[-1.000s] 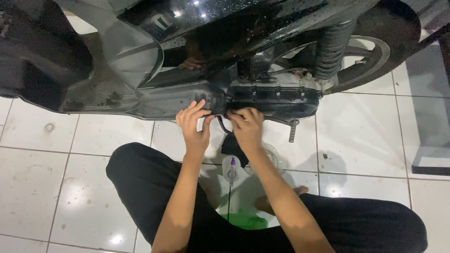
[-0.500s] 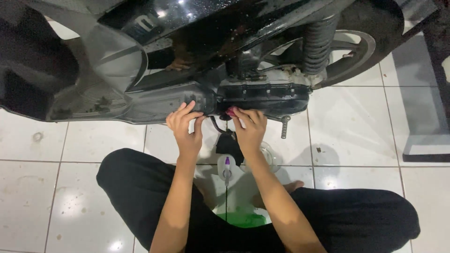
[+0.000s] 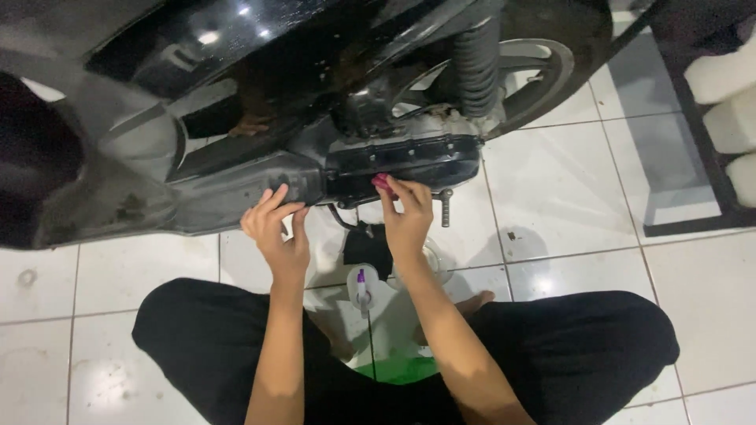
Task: The person sits on the floor and sprays a cleaning solution onto the lower side of a black motorcycle. They then use a small pink sponge to scrub the sprayed area, repeatedly dipping the sponge into a bucket of water to rinse it.
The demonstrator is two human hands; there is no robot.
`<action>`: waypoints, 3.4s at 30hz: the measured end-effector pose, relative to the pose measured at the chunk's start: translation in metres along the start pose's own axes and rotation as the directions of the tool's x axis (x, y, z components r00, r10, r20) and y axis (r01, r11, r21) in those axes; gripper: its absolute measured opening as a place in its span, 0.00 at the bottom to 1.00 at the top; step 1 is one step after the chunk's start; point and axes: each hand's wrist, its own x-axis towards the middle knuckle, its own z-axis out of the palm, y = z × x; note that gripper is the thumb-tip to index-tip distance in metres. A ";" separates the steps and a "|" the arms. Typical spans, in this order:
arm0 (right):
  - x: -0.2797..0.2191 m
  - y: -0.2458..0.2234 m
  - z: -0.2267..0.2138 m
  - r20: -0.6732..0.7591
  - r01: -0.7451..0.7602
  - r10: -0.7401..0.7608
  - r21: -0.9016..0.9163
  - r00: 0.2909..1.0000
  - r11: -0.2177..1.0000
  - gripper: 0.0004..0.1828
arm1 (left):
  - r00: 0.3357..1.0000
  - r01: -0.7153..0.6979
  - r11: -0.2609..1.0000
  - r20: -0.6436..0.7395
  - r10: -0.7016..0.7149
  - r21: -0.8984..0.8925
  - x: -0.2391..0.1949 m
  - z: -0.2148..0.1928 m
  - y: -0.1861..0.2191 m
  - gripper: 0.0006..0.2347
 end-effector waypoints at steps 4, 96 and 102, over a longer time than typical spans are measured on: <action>0.010 0.008 -0.014 -0.015 -0.035 0.034 -0.070 0.999 0.997 0.16 | 1.000 0.005 1.000 -0.003 -0.005 -0.008 0.002 0.001 0.002 0.04; 0.020 0.063 -0.036 -0.151 -0.339 0.313 -0.202 0.938 0.919 0.12 | 0.998 -0.062 0.998 -0.013 0.062 -0.022 -0.002 -0.001 -0.003 0.06; 0.031 0.051 -0.043 -0.142 -0.398 0.381 -0.122 0.914 0.909 0.12 | 1.000 -0.026 0.999 0.009 0.026 -0.035 0.000 -0.004 0.005 0.05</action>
